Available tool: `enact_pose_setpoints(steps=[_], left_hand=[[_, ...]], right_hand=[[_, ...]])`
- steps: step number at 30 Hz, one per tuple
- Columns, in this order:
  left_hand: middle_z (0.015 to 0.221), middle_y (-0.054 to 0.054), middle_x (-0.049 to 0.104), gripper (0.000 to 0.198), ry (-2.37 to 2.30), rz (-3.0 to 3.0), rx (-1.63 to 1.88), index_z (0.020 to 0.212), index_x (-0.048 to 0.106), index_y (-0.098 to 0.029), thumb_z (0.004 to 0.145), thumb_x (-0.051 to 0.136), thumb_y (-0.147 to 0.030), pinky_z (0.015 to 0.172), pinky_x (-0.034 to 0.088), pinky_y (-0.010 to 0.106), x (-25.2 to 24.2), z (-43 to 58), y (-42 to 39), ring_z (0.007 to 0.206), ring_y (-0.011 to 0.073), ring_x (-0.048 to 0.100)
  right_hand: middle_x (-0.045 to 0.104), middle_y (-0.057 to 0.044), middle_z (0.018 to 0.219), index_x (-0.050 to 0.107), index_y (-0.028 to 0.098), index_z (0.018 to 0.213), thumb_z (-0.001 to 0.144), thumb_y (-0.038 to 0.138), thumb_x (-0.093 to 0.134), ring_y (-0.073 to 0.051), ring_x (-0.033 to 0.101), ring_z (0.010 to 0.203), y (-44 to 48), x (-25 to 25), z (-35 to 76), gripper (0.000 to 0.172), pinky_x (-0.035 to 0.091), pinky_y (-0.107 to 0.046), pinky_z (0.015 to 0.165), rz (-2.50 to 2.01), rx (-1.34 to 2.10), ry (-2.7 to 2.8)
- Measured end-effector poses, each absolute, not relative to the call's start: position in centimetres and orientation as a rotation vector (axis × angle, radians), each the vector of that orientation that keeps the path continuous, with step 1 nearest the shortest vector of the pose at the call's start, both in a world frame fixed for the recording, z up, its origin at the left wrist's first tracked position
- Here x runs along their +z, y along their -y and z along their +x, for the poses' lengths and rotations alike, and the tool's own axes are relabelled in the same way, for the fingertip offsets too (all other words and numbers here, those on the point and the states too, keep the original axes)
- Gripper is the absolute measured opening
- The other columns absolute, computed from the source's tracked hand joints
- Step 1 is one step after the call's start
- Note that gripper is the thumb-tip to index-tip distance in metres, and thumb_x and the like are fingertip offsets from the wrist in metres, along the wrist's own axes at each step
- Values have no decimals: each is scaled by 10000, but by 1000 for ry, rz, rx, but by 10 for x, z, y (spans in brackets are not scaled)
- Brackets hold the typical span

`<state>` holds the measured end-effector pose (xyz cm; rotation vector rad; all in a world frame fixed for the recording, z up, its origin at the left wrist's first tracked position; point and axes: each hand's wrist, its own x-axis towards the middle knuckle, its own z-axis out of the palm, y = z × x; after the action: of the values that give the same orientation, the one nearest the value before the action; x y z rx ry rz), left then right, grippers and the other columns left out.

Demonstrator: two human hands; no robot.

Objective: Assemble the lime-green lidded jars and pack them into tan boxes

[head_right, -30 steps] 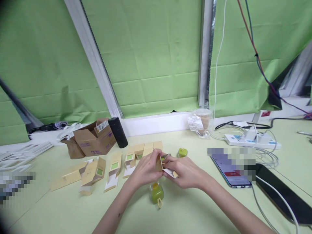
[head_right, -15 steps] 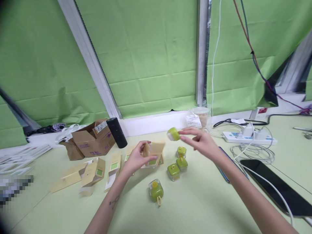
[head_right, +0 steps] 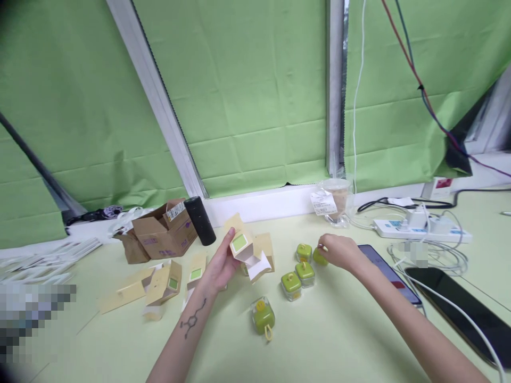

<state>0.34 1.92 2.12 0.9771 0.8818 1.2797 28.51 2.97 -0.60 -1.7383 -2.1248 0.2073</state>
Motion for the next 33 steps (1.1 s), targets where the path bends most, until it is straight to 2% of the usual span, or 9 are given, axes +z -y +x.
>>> enact_pose_setpoints(steps=[3,5,6,10,13,17,22,27,33], left_hand=[[964,115,695,424,-880,943,1246,990,621,-127,741,650,-470,703,531,292,16,18,-14,856,216,659],[996,121,686,451,-898,929,1249,1002,609,-124,709,689,-457,698,527,292,11,27,-10,880,226,653],[1024,123,678,472,-908,924,1258,1015,597,-126,689,711,-448,704,524,291,9,31,-8,902,230,647],[1139,123,634,542,-898,907,1278,1081,554,-151,700,675,-517,809,508,309,7,39,-1,1019,235,607],[1175,121,620,523,-822,899,1250,1114,551,-161,752,611,-534,860,500,334,13,39,2,1059,236,589],[1125,156,645,458,-765,915,1219,1072,591,-99,721,707,-368,880,495,348,20,38,3,1025,256,605],[1122,137,653,429,-736,942,1245,1078,601,-113,738,694,-356,922,469,347,18,42,7,1047,247,595],[1136,129,650,377,-643,1000,1175,1076,619,-115,770,666,-330,964,437,352,18,51,16,1087,247,574],[1128,114,653,488,-562,943,1131,1198,558,-145,826,555,-460,969,429,367,22,52,17,1057,249,593]], right_hand=[[679,-43,1074,670,256,965,825,466,493,-233,646,894,-6,13,258,308,469,-315,725,-1593,230,2160],[684,-37,1053,574,266,1164,748,520,592,-229,644,888,10,21,237,488,480,-307,736,-1410,319,2167],[693,-36,1015,548,262,1198,712,520,631,-234,649,851,16,23,228,556,484,-312,711,-1344,357,2159],[692,-26,945,614,235,1097,856,362,475,-186,632,739,23,16,209,306,473,-273,599,-1176,631,2057],[683,-26,890,632,206,1085,881,345,429,-164,605,678,15,8,212,319,457,-243,526,-1121,851,1899],[668,-27,801,626,178,1079,879,401,412,-136,547,533,10,6,212,368,391,-225,411,-1126,915,1808],[685,-17,921,563,246,1043,797,428,538,-223,625,757,21,10,200,307,426,-277,559,-1326,550,1818],[691,0,819,488,260,897,741,406,563,-243,637,656,27,13,198,226,364,-274,523,-1565,239,1837],[689,6,788,474,266,978,767,518,538,-219,644,626,31,19,195,335,344,-242,492,-1484,234,1833]])
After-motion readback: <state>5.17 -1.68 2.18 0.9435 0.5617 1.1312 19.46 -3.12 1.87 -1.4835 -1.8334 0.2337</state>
